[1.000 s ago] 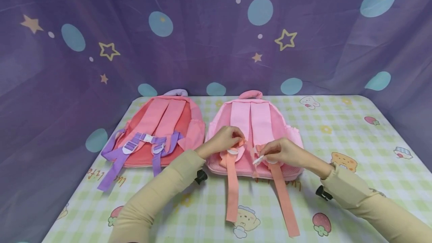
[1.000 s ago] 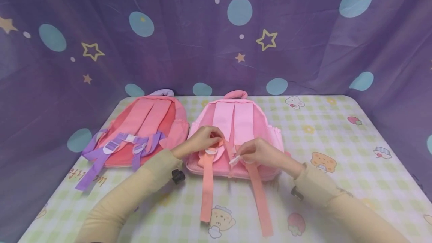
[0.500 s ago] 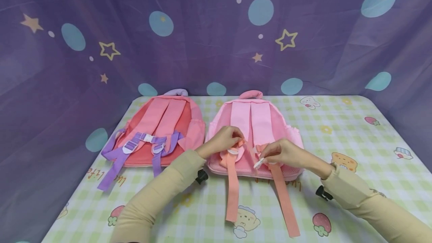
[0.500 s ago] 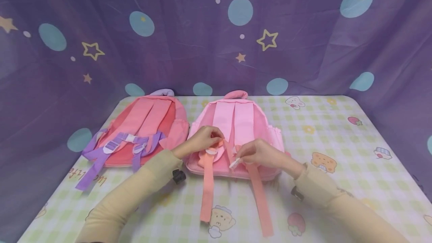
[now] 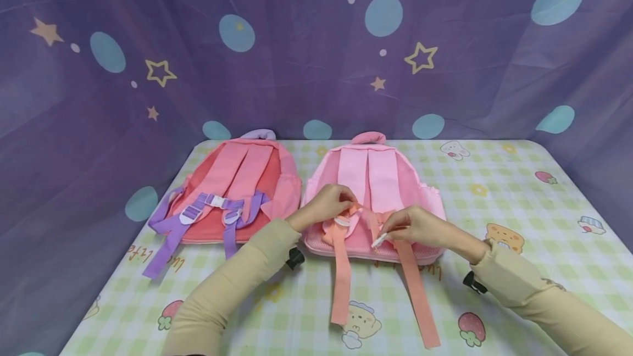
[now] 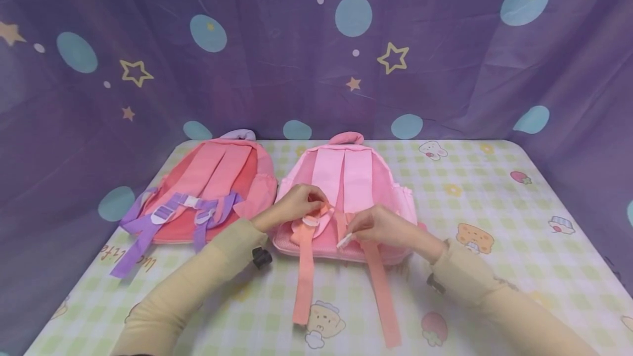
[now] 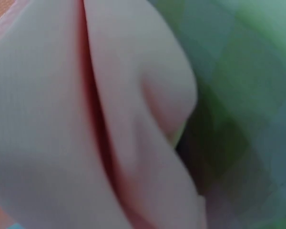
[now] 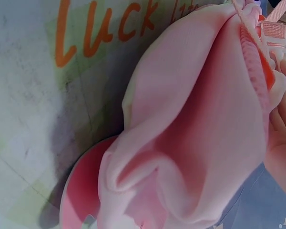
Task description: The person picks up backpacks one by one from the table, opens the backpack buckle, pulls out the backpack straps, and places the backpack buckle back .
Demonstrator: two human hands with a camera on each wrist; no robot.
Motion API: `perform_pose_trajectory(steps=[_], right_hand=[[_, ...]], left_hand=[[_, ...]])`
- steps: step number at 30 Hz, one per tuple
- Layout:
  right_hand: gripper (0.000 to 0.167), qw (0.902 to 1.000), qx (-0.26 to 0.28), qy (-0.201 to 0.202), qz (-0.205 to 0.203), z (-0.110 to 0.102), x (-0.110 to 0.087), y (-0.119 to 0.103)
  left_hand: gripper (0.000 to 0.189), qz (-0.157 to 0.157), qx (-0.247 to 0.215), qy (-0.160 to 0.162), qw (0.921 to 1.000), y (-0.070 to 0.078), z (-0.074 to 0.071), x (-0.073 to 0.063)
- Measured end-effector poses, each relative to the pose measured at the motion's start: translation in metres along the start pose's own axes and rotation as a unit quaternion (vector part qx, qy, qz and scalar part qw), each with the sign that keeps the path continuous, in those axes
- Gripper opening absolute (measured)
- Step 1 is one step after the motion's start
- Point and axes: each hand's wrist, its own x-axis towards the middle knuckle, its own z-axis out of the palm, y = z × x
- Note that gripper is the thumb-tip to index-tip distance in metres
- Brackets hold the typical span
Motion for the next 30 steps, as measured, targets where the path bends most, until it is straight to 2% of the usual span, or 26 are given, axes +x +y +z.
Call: perform_pose_trajectory(steps=[9,16,30], right_hand=[[0.010,0.9988,-0.047,0.002,-0.010,0.0007,-0.0008,0.0018],[0.010,0.9963,-0.081,0.029,0.004,0.0019,-0.0025,0.0012],[0.010,0.9959,-0.081,0.040,-0.012,0.0028,-0.0083,0.0024]], left_hand=[[0.011,0.003,-0.003,-0.006,1.0000,-0.0008,0.0007,-0.0004],[0.011,0.007,-0.002,-0.006,1.0000,0.0004,-0.0001,-0.0012],[0.012,0.014,0.000,-0.014,0.9998,-0.0009,0.0037,0.0018]])
